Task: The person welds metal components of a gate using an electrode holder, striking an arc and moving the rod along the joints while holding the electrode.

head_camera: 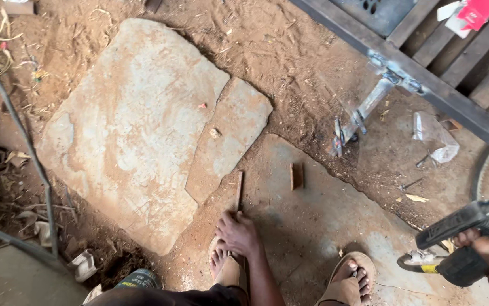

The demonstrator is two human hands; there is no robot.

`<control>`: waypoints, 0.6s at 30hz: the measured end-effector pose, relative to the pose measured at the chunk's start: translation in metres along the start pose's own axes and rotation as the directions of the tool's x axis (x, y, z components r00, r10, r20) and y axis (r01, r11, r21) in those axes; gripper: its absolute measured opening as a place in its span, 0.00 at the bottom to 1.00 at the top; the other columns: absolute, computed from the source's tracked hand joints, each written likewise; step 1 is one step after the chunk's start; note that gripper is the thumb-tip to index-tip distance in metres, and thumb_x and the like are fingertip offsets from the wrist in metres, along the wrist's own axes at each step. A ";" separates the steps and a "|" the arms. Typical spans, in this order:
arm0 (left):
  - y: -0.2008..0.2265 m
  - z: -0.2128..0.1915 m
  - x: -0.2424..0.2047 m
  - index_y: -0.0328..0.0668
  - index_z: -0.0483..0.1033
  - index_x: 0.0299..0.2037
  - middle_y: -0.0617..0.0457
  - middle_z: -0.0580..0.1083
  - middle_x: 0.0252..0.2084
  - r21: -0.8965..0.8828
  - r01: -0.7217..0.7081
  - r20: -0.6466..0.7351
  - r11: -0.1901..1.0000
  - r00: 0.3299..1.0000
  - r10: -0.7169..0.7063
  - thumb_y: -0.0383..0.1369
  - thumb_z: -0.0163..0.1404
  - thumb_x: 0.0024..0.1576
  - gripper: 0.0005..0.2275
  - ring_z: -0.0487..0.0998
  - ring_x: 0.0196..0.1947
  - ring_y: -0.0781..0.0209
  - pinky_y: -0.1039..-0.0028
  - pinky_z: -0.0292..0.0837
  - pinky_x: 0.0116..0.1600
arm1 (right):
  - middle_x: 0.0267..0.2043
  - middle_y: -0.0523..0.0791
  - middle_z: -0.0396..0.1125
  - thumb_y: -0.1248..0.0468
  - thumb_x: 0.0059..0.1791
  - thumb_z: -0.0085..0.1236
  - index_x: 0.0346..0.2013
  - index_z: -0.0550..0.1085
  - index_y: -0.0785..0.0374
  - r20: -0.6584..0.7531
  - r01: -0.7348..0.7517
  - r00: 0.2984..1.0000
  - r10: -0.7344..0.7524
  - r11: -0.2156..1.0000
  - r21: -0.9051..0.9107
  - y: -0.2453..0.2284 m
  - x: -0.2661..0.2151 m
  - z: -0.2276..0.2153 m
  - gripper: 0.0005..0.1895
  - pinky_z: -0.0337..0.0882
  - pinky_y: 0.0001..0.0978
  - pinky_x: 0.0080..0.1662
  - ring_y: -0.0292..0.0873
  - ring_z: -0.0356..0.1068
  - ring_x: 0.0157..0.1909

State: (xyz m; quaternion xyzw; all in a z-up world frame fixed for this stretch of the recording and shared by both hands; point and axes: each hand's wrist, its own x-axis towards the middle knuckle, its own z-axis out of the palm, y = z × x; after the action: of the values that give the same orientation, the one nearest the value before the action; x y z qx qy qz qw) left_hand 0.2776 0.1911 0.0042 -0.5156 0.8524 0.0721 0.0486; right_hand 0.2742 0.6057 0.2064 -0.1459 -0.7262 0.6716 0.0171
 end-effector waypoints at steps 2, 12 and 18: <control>-0.004 0.004 -0.003 0.51 0.77 0.46 0.55 0.76 0.40 -0.009 -0.023 -0.016 1.000 1.000 0.023 0.41 0.56 0.58 0.10 0.74 0.44 0.55 0.53 0.63 0.52 | 0.41 0.48 0.74 0.62 0.42 0.68 0.47 0.75 0.66 0.015 0.004 1.000 -0.004 1.000 0.003 0.003 0.008 0.006 0.21 0.75 0.43 0.52 0.43 0.75 0.46; 0.049 0.020 -0.026 0.41 0.68 0.53 0.35 0.77 0.41 -0.541 -0.140 0.232 0.829 0.923 0.307 0.32 0.47 0.58 0.13 0.77 0.40 0.30 0.44 0.70 0.44 | 0.39 0.49 0.77 0.67 0.37 0.73 0.44 0.77 0.68 0.026 -0.046 0.998 0.052 0.979 -0.200 0.006 0.011 -0.009 0.23 0.77 0.43 0.49 0.44 0.77 0.45; 0.099 0.009 -0.050 0.40 0.71 0.51 0.36 0.79 0.43 -0.433 0.000 0.433 0.901 0.877 0.207 0.50 0.56 0.56 0.23 0.79 0.46 0.34 0.49 0.73 0.51 | 0.36 0.50 0.79 0.71 0.31 0.75 0.39 0.79 0.70 -0.203 -0.220 0.967 0.151 0.898 -0.381 -0.004 0.048 -0.007 0.22 0.77 0.43 0.49 0.43 0.78 0.44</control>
State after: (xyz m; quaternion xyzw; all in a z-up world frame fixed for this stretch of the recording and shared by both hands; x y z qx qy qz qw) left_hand 0.2131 0.2821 0.0100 -0.4335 0.8062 0.3788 0.1368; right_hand 0.2288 0.6234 0.2028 -0.2713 -0.8268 0.4925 -0.0160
